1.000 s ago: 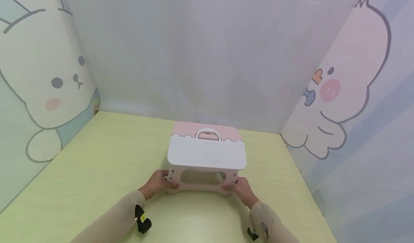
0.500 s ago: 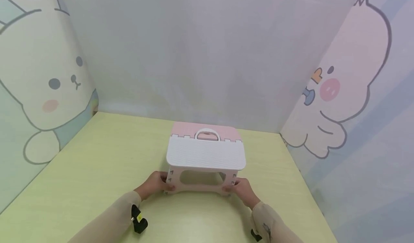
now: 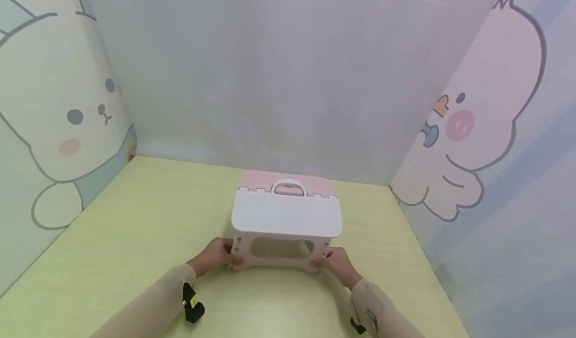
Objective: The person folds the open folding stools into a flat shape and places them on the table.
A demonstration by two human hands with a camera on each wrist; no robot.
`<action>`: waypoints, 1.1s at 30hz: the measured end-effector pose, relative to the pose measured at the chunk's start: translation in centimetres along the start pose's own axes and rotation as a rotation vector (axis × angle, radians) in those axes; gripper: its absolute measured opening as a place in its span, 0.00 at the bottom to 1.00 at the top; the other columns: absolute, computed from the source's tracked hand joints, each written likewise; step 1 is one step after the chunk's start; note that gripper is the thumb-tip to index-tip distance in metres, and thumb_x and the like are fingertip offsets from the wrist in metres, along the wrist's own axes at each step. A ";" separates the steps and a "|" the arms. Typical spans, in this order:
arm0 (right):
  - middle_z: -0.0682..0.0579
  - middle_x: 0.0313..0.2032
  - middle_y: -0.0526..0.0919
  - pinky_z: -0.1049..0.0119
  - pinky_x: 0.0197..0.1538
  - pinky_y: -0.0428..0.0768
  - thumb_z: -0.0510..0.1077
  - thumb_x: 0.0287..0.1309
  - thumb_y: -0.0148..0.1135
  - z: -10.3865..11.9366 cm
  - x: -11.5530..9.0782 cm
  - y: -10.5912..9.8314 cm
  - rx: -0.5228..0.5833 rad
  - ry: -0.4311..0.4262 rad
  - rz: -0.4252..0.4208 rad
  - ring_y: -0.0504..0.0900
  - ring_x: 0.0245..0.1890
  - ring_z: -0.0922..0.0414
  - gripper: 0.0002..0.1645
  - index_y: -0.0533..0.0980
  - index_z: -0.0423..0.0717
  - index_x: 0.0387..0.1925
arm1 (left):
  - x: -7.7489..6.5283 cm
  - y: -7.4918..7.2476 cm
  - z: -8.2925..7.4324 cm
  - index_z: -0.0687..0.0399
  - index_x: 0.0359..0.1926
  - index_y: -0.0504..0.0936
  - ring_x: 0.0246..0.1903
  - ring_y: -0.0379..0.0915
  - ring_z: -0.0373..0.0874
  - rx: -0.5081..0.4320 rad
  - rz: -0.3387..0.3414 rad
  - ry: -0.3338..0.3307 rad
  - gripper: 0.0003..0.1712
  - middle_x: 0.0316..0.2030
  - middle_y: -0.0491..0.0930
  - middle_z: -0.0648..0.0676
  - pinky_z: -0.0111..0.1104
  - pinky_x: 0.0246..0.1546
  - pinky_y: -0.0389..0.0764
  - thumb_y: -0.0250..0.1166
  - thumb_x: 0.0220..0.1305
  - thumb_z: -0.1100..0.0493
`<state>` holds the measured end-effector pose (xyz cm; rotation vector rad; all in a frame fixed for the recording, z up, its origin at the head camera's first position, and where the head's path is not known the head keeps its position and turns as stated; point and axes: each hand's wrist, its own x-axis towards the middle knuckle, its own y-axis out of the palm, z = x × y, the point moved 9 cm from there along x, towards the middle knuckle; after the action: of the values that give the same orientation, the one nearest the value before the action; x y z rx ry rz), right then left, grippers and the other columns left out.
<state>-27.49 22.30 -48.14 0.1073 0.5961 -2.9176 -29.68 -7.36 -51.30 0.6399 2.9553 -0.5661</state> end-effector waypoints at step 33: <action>0.40 0.38 0.85 0.62 0.42 0.77 0.34 0.42 0.72 -1.5 1.1 0.1 -0.027 -0.022 0.019 0.80 0.35 0.58 0.20 0.80 0.27 0.39 | 0.7 -0.1 0.4 0.68 0.45 0.81 0.35 0.76 0.45 0.005 0.034 -0.037 0.22 0.39 0.83 0.57 0.38 0.38 0.78 0.75 0.48 0.63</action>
<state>-28.53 22.67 -49.68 0.0766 0.6269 -2.8875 -30.31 -7.32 -51.79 0.6716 2.9035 -0.5763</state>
